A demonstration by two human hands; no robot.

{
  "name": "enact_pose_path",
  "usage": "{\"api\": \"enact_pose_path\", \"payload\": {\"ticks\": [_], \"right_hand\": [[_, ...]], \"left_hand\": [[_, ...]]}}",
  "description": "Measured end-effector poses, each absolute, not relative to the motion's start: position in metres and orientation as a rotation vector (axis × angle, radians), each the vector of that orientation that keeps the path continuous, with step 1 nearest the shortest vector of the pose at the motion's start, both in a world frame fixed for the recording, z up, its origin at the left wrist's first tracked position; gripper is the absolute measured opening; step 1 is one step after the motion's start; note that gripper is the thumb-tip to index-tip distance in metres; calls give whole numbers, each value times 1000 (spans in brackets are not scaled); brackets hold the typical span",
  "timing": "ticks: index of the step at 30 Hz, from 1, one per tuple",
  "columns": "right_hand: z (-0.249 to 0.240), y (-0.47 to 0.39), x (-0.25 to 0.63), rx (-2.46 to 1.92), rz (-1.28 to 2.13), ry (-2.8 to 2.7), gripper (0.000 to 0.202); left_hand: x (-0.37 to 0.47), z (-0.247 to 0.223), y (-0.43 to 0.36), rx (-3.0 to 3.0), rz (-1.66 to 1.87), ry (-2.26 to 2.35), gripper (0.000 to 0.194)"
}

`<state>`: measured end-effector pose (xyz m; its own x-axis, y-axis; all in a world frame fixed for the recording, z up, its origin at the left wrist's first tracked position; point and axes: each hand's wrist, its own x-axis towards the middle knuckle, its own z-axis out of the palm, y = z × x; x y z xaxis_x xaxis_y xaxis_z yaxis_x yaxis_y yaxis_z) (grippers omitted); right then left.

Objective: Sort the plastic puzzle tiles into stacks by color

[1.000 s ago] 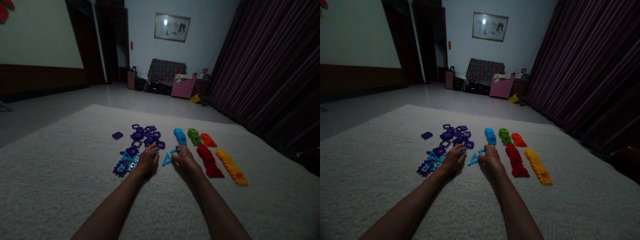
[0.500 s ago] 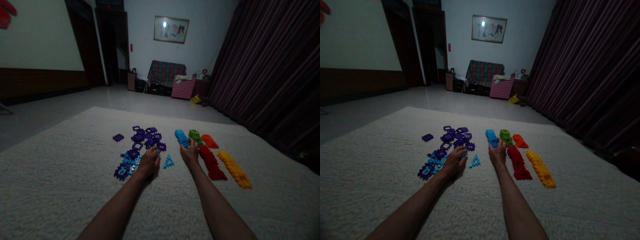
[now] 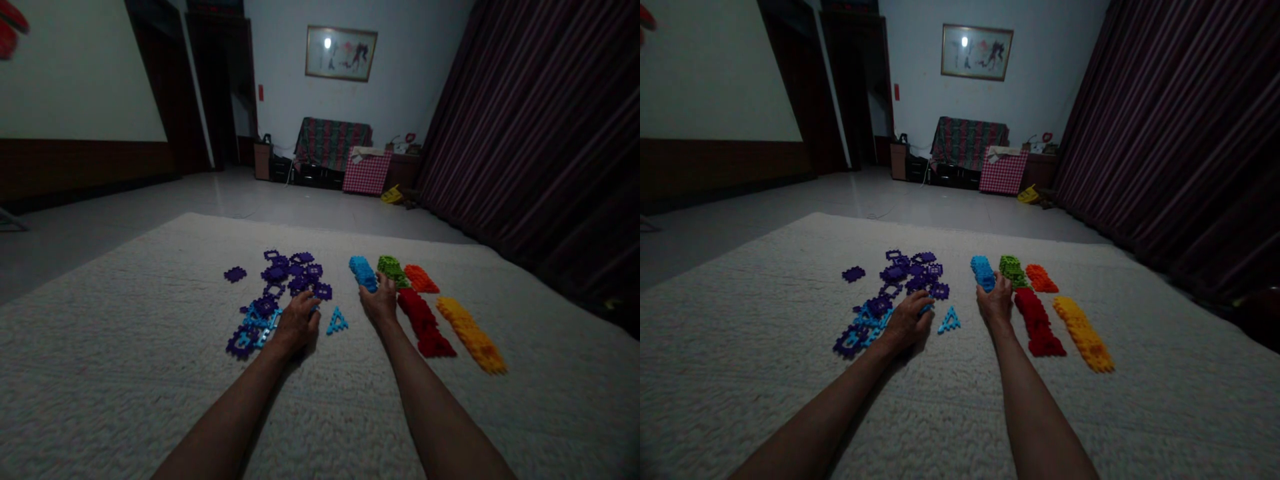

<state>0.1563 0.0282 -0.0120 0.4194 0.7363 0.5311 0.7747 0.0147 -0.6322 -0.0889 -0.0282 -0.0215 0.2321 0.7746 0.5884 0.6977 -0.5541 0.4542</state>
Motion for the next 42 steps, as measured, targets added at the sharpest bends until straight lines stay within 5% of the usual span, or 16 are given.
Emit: {"api": "enact_pose_path", "payload": {"ticks": [22, 33, 42], "right_hand": [[-12, -61, 86, -1479, 64, -1742, 30], [-8, -58, 87, -1466, 136, -1816, 26], [-7, -54, 86, -1405, 196, -1696, 31]], "left_hand": [[-91, -7, -27, 2174, 1317, 1572, 43], [-87, 11, -48, 2335, 819, 1881, 13], [-83, 18, -42, 2271, 1095, 1634, 21]]}}
